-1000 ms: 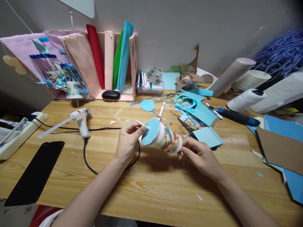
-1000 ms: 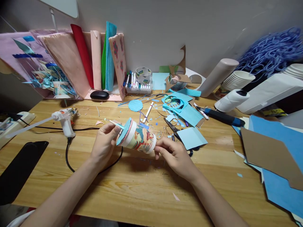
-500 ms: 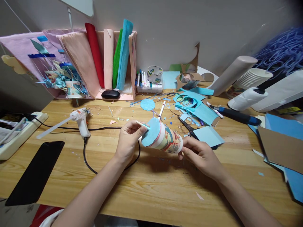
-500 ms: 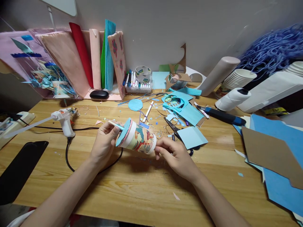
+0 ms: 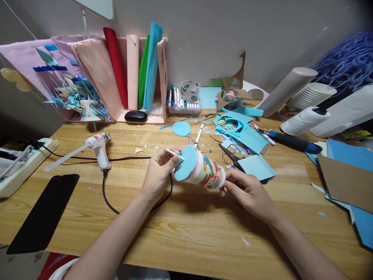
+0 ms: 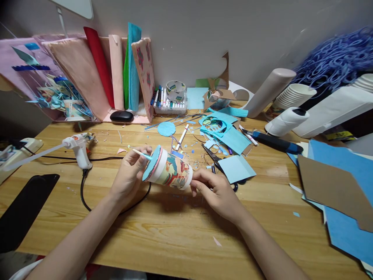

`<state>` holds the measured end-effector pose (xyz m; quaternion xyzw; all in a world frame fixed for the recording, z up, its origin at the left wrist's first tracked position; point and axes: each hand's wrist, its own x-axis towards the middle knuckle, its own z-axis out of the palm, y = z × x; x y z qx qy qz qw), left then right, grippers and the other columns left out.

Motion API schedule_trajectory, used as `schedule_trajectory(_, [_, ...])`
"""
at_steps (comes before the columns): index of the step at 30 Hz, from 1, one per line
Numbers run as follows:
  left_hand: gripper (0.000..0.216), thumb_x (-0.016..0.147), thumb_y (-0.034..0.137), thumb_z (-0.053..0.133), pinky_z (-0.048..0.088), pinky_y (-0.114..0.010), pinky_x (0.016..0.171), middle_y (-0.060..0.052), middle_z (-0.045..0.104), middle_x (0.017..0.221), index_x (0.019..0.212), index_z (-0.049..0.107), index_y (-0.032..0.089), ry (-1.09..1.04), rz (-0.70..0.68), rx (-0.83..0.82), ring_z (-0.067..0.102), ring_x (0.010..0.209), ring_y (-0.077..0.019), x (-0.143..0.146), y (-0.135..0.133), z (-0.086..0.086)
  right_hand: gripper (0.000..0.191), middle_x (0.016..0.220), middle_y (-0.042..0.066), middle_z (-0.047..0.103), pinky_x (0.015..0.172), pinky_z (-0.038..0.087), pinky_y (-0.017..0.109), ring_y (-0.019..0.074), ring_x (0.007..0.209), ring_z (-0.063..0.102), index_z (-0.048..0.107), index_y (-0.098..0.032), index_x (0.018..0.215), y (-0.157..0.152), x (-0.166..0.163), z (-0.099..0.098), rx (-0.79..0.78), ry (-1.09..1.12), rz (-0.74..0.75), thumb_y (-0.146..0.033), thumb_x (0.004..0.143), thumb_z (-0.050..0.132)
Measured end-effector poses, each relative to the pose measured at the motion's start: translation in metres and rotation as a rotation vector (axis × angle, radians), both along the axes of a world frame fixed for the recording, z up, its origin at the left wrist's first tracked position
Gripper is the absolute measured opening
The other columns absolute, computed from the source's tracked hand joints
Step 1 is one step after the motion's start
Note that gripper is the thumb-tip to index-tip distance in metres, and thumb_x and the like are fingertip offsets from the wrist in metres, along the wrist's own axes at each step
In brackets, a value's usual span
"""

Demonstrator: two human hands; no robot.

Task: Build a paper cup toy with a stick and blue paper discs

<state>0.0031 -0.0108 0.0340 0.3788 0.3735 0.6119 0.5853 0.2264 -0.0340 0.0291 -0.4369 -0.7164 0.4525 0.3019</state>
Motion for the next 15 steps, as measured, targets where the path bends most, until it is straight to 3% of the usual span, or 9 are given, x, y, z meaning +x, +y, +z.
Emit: schedule_trajectory(15, [0.025,0.064,0.039,0.075,0.040,-0.024,0.084,-0.001,0.057,0.095,0.072,0.059,0.020,-0.058,-0.111,-0.025,0.052,0.094,-0.0142,-0.0017,-0.0009,0.0011,0.020,0.064,0.001,0.059,0.057,0.046,0.022,0.0121,0.058,0.057,0.059,-0.019,0.082,-0.0011,0.0013,-0.0011,0.056,-0.013,0.018,-0.024,0.090,0.042])
